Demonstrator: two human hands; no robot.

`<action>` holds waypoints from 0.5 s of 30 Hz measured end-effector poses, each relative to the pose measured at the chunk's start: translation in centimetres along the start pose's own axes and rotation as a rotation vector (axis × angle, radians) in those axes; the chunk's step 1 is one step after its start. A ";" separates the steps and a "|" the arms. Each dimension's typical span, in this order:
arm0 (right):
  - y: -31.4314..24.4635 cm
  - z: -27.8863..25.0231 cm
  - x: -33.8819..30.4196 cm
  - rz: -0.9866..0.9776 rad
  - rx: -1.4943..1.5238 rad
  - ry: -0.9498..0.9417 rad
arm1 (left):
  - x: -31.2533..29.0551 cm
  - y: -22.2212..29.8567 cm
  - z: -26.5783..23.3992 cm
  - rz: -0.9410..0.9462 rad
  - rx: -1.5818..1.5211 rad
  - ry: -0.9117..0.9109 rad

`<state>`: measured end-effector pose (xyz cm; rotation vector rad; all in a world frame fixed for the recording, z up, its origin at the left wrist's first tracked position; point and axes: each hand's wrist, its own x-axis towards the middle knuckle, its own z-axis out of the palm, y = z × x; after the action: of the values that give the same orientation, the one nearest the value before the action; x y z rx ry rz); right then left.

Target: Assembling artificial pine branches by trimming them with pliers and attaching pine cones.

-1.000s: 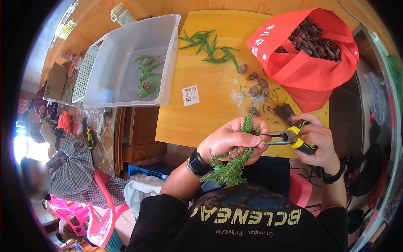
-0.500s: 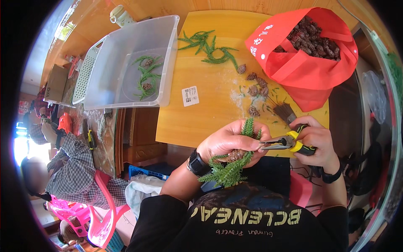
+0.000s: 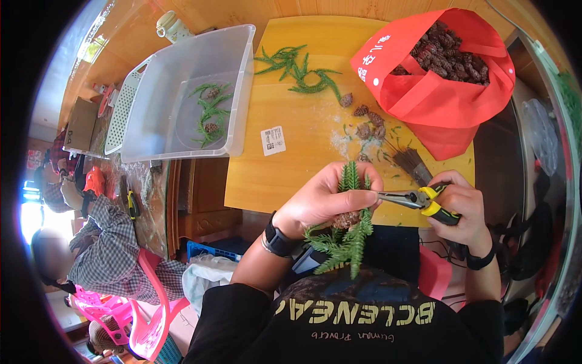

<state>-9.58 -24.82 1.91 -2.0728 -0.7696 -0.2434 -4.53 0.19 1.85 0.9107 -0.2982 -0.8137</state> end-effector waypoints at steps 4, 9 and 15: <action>-0.3 -0.2 -0.3 0.069 -0.035 -0.012 | 0.0 0.3 0.2 0.064 0.206 0.080; -0.6 0.0 -0.6 0.133 -0.046 -0.034 | -0.2 0.5 0.7 0.211 0.481 0.213; -0.6 0.1 0.0 0.102 -0.001 -0.016 | -0.2 0.0 -0.2 -0.007 0.101 0.090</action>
<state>-9.90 -24.50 2.25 -2.1103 -0.6716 -0.1706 -4.49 0.45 1.77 1.0409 -0.2594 -0.7668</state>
